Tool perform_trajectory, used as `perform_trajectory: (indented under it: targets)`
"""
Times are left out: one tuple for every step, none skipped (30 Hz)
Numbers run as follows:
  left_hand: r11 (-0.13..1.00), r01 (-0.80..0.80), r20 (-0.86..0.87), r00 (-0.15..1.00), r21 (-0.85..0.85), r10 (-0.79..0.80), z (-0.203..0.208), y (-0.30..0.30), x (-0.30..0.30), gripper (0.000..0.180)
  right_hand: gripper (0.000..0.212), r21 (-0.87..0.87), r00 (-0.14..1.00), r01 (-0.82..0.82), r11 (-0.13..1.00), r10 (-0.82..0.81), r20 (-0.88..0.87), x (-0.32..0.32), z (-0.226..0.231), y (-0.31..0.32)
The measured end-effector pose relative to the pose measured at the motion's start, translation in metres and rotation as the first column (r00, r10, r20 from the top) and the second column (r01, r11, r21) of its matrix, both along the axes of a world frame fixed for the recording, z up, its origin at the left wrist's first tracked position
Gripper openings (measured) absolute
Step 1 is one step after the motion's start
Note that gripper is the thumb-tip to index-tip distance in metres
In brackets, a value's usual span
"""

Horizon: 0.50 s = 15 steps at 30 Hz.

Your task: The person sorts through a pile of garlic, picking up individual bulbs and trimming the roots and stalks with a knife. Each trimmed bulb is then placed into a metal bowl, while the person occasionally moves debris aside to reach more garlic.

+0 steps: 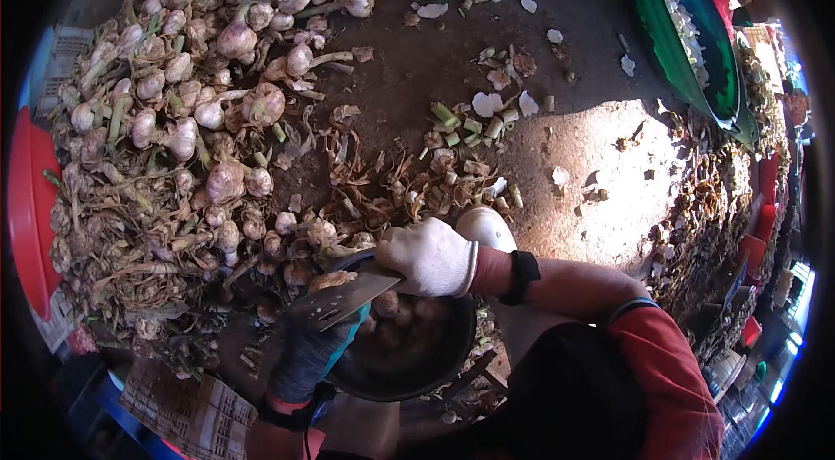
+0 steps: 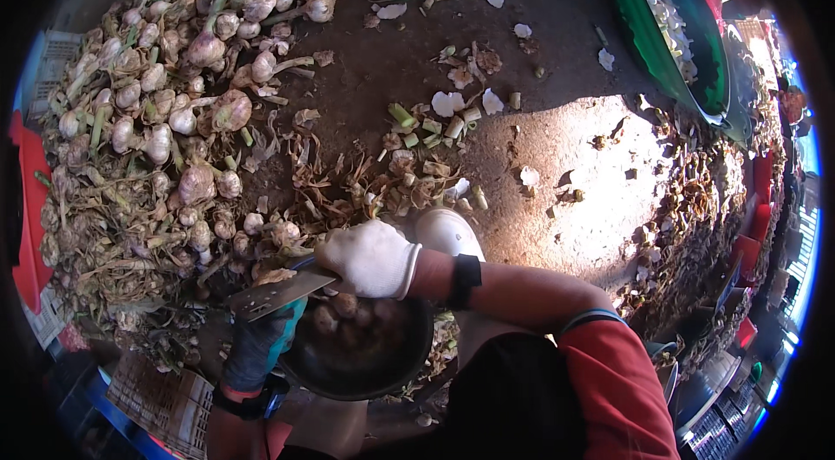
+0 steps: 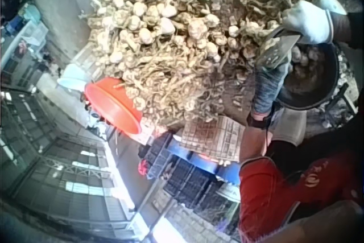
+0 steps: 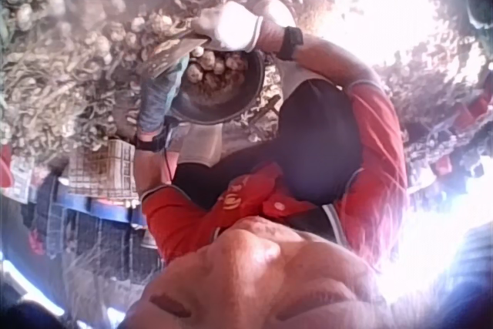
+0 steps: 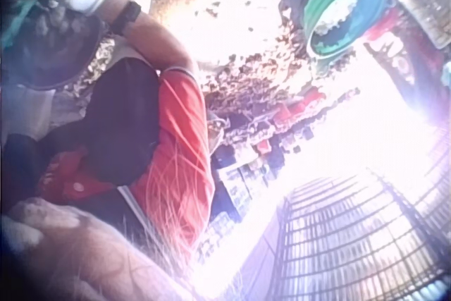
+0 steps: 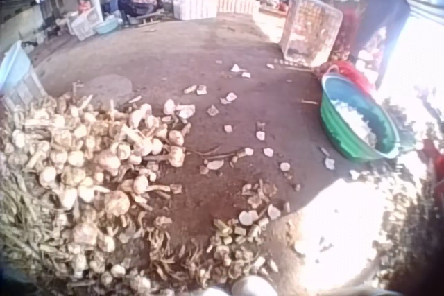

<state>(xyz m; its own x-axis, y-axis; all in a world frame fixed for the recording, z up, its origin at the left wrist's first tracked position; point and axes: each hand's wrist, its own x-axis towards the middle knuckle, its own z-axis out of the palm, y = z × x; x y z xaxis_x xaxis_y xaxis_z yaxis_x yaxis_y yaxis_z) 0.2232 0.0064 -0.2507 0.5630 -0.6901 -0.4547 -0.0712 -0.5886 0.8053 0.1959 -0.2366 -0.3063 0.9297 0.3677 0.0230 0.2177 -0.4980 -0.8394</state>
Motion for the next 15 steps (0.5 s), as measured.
perform_trajectory:
  targets:
    - [0.995,0.066,-0.082,0.994,-0.070,-0.072,0.016,-0.006,-0.001,0.028,0.027,0.041,1.000,-0.011,0.999,0.009,0.028,0.001,-0.002,0.002]
    - [0.982,0.124,-0.159,0.976,-0.144,-0.147,0.037,-0.014,-0.001,0.037,0.024,-0.150,0.997,0.006,0.989,-0.018,-0.079,0.005,-0.001,0.000]
    - [0.960,0.172,-0.232,0.947,-0.220,-0.223,0.057,-0.020,-0.003,0.048,0.021,-0.221,0.966,0.099,0.970,-0.148,-0.214,0.015,-0.021,-0.009]
    - [0.926,0.218,-0.301,0.901,-0.308,-0.312,0.076,-0.026,-0.005,0.059,0.022,-0.312,0.896,0.184,0.932,-0.290,-0.337,0.016,-0.033,-0.022]
    - [0.923,0.339,-0.276,0.883,-0.183,-0.379,0.087,-0.042,-0.002,0.061,0.022,-0.225,0.926,0.235,0.946,-0.288,-0.246,0.017,-0.020,-0.028]
    - [0.878,0.474,-0.263,0.840,-0.069,-0.475,0.088,-0.055,0.008,0.063,0.022,-0.147,0.933,0.303,0.942,-0.324,-0.155,0.016,-0.004,-0.034]
    - [0.925,0.364,-0.229,0.896,-0.109,-0.380,0.077,-0.039,0.009,0.063,0.023,-0.065,0.931,0.352,0.934,-0.357,-0.080,0.019,-0.002,-0.030]
    - [0.919,0.394,0.004,0.919,0.007,-0.394,0.078,-0.034,0.023,0.052,0.027,0.000,0.905,0.410,0.912,-0.407,-0.122,0.022,-0.009,-0.020]
    - [0.960,0.251,-0.202,0.953,0.122,-0.224,0.069,-0.036,0.036,0.039,0.028,-0.030,0.899,0.422,0.906,-0.422,-0.119,0.025,-0.005,-0.024]
    - [0.987,0.066,0.063,0.995,0.148,-0.076,0.068,-0.029,0.047,0.030,0.028,-0.052,0.900,0.412,0.910,-0.416,-0.130,0.031,0.003,-0.021]
    - [0.972,-0.160,0.119,0.983,0.172,0.141,0.050,-0.014,0.062,0.023,0.028,-0.026,0.906,0.397,0.917,-0.397,-0.145,0.032,0.005,-0.019]
    - [0.957,-0.124,0.331,0.943,0.263,0.031,0.032,-0.002,0.083,0.020,0.028,-0.019,0.908,0.396,0.918,-0.394,-0.138,0.033,0.006,-0.015]
    - [0.895,-0.113,0.490,0.862,0.432,-0.128,0.012,0.008,0.095,0.022,0.027,-0.011,0.902,0.395,0.919,-0.390,-0.183,0.031,0.004,-0.013]
    - [0.854,-0.116,0.530,0.823,0.507,-0.203,-0.015,0.024,0.105,0.026,0.026,-0.006,0.894,0.395,0.919,-0.386,-0.227,0.030,0.003,-0.011]
    - [0.833,-0.065,0.478,0.842,0.550,-0.250,-0.042,0.024,0.111,0.028,0.024,-0.010,0.863,0.437,0.900,-0.422,-0.279,0.025,-0.003,-0.015]
